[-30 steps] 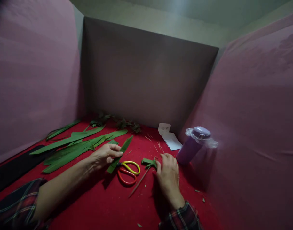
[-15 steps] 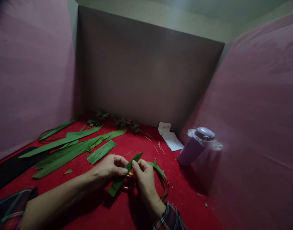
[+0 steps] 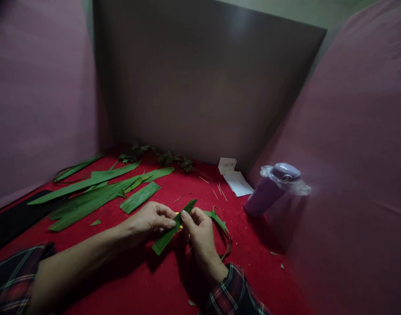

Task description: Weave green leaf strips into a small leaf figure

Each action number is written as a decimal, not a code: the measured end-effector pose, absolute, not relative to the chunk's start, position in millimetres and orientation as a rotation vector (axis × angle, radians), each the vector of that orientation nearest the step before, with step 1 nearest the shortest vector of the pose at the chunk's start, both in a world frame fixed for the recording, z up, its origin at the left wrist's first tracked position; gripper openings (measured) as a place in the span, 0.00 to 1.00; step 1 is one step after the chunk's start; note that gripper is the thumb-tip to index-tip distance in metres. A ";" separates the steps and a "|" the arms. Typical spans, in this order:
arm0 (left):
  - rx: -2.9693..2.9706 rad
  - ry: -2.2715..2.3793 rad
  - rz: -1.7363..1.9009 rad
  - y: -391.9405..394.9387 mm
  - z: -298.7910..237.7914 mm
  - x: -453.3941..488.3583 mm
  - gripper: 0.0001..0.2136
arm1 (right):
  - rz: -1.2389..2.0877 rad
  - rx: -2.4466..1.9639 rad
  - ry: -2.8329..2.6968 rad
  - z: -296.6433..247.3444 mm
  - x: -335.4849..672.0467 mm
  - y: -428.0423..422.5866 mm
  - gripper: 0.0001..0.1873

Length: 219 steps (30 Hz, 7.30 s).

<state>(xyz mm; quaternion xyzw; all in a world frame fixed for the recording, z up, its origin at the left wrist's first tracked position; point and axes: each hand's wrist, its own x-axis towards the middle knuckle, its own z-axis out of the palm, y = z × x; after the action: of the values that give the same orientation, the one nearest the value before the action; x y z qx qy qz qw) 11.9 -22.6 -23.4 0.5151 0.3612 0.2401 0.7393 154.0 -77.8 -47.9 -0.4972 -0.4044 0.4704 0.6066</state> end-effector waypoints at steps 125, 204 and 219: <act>1.491 0.776 0.731 -26.4 -18.4 15.0 0.05 | 1.000 -1.116 -1.099 -41.2 152.6 -84.9 0.10; 1.349 0.666 0.898 -3.4 -3.5 -1.7 0.12 | 0.262 -1.573 -1.787 -55.5 157.4 -77.0 0.19; 1.414 0.680 0.589 37.8 -1.1 -33.3 0.09 | 1.224 -1.212 -1.292 -27.8 173.8 -80.5 0.20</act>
<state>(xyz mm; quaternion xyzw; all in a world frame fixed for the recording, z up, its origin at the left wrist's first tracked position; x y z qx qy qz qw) -33.3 37.8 -1.1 0.6271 0.3016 0.2614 0.6689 173.8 -80.5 -27.8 -0.4956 -0.5282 0.5004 0.4743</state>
